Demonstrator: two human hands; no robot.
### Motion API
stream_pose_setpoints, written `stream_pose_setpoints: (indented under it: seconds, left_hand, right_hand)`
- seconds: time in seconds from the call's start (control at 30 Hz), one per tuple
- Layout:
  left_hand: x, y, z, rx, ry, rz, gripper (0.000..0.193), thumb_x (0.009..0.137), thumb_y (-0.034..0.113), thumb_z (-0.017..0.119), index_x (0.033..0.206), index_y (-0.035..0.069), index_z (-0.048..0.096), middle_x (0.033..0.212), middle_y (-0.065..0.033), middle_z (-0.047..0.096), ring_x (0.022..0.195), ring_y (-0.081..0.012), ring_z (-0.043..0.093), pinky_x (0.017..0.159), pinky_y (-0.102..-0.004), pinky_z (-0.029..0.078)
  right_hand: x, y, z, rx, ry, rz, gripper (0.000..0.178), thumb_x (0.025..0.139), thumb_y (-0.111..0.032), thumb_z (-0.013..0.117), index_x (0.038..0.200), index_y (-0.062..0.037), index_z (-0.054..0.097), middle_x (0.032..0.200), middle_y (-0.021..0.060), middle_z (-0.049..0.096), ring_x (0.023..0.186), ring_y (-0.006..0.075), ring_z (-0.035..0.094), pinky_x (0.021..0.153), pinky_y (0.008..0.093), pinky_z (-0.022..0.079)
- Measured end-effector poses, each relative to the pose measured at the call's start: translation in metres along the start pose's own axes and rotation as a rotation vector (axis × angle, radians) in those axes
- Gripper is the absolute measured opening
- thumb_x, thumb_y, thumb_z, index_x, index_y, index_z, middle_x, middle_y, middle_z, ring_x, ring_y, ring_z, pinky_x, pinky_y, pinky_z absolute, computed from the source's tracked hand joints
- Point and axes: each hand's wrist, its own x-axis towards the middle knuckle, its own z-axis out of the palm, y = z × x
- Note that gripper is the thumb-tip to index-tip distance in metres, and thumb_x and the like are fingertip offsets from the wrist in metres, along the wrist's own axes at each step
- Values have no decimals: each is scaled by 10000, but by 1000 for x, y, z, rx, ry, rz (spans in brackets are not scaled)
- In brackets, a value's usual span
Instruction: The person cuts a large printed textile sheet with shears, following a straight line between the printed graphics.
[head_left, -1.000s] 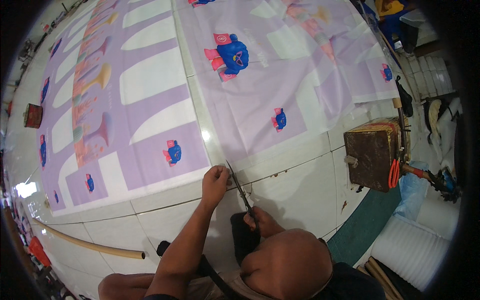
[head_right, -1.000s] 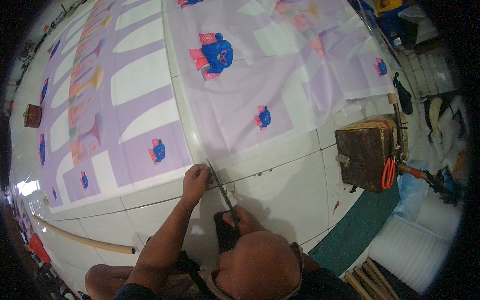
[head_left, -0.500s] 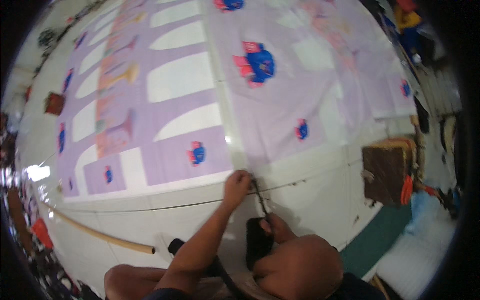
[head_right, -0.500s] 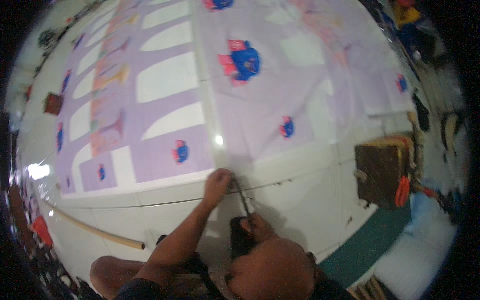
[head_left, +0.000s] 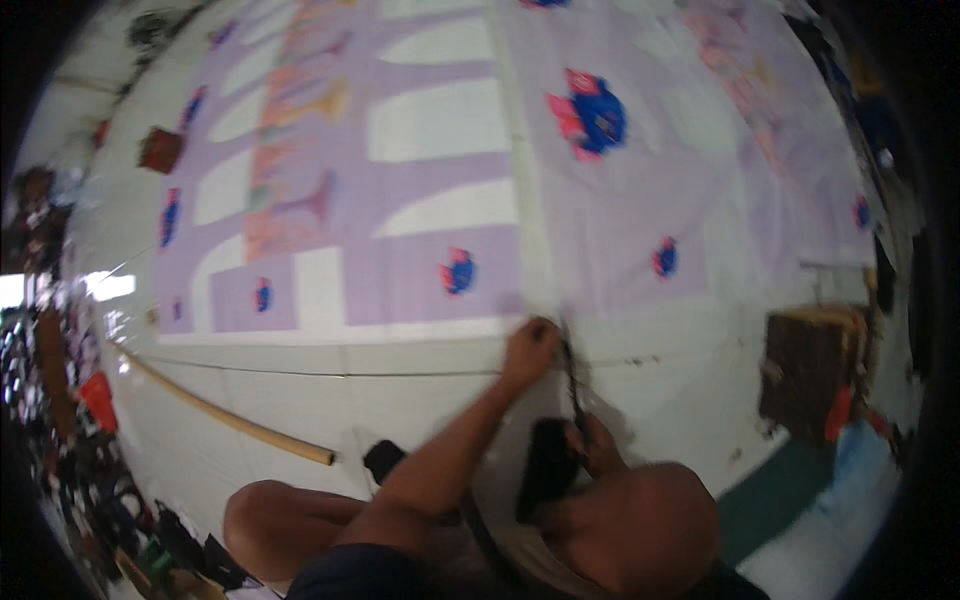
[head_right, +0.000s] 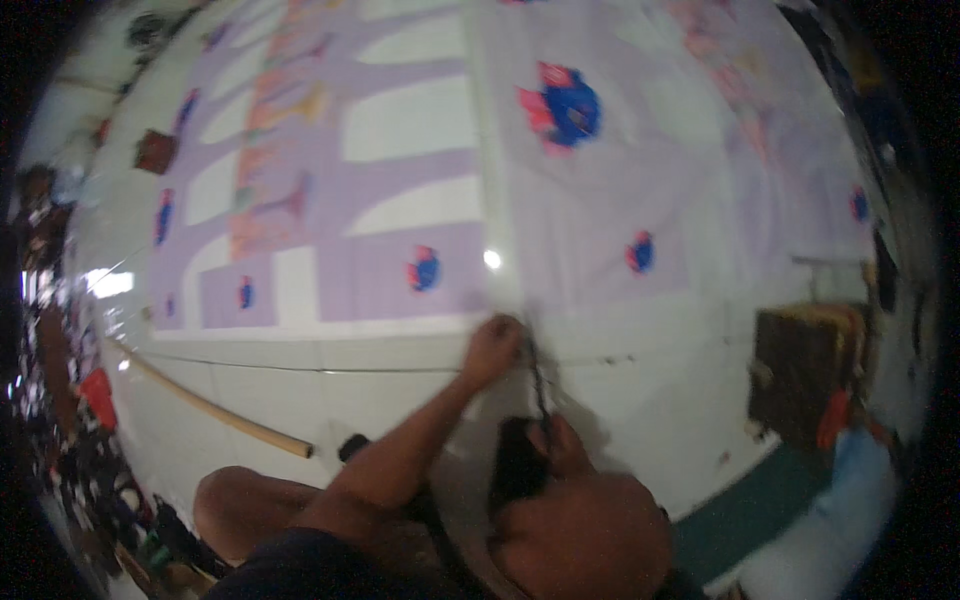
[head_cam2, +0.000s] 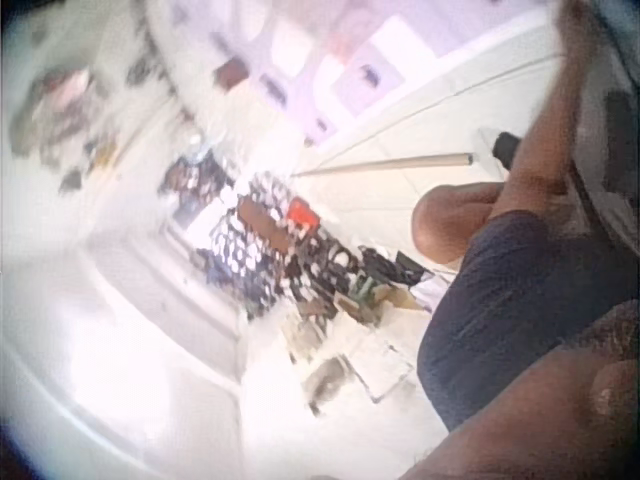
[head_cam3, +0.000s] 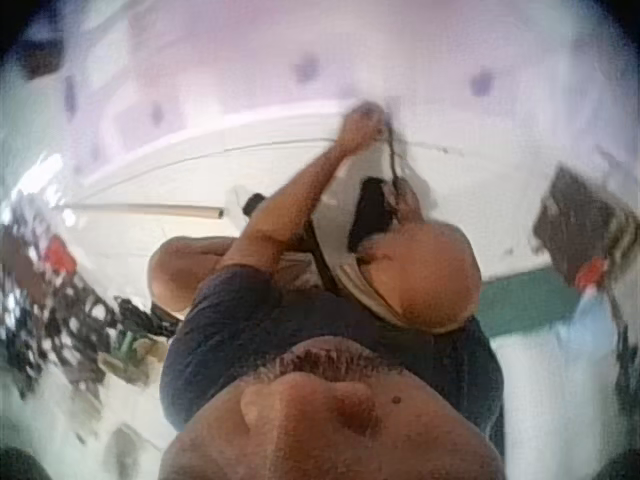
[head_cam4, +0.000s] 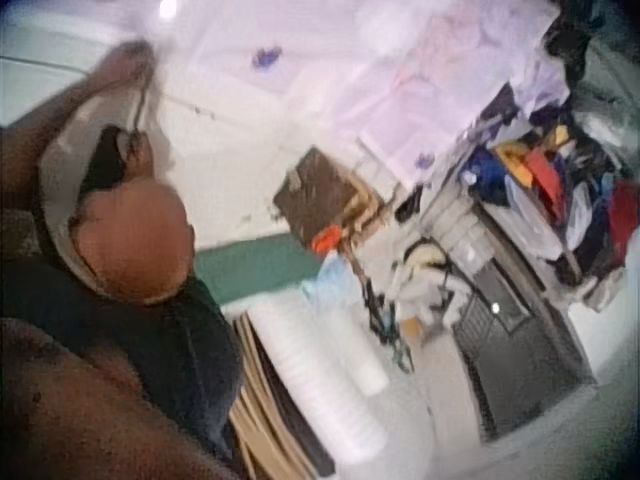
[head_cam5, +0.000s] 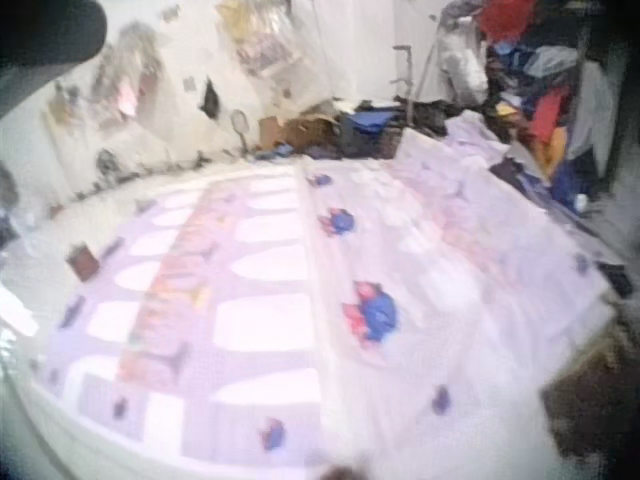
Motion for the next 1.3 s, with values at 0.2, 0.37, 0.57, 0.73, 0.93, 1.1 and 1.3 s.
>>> stream_pose_setpoints:
  seconds: [0.2,0.37,0.57,0.73,0.93,1.1,1.3]
  left_hand:
    - [-8,23,-10,-99,-16,-48,253,962,207,600,981,-41,645,812,-70,662,667,-124,624,625,-289,525]
    - [-7,30,-5,-66,-55,-67,280,971,237,608,985,-40,646,810,-62,663,659,-130,636,622,-281,519]
    - [-10,32,-12,-33,-28,-83,260,973,226,606,982,-31,647,800,-54,656,654,-131,635,619,-277,511]
    - [-11,38,-11,-40,-32,-103,230,972,202,612,988,-25,645,807,-55,654,657,-135,634,617,-276,506]
    - [-12,41,-10,4,-38,-111,227,979,200,609,992,-25,641,814,-55,653,662,-131,627,614,-275,503]
    - [-12,39,-8,-52,-17,-104,245,989,214,598,977,-27,643,799,-53,650,660,-131,627,623,-278,508]
    - [-10,31,-11,-14,-24,-62,272,990,241,598,989,-26,646,813,-52,646,673,-135,620,603,-284,493]
  right_hand:
    - [-4,-20,3,30,-63,-49,300,1024,-355,559,949,-67,525,734,17,499,648,116,486,609,293,412]
    - [-4,-13,3,-25,-28,-29,308,1019,-361,570,952,-66,510,742,1,489,650,101,482,608,273,411]
    - [4,-7,11,-58,4,-7,353,988,-376,632,941,-37,547,821,87,566,775,198,513,726,380,434]
    - [6,-17,12,-13,-20,19,339,998,-350,622,949,-21,554,791,95,577,747,194,537,716,381,450]
    - [7,-9,16,-17,41,-53,337,974,-335,662,941,-12,573,823,126,650,781,200,601,743,389,481]
    - [7,-15,16,-123,72,-28,348,948,-342,694,918,-12,586,809,151,652,761,233,617,728,401,486]
    - [6,-20,20,-190,100,7,349,949,-339,691,898,-11,584,775,164,628,715,261,585,706,409,478]
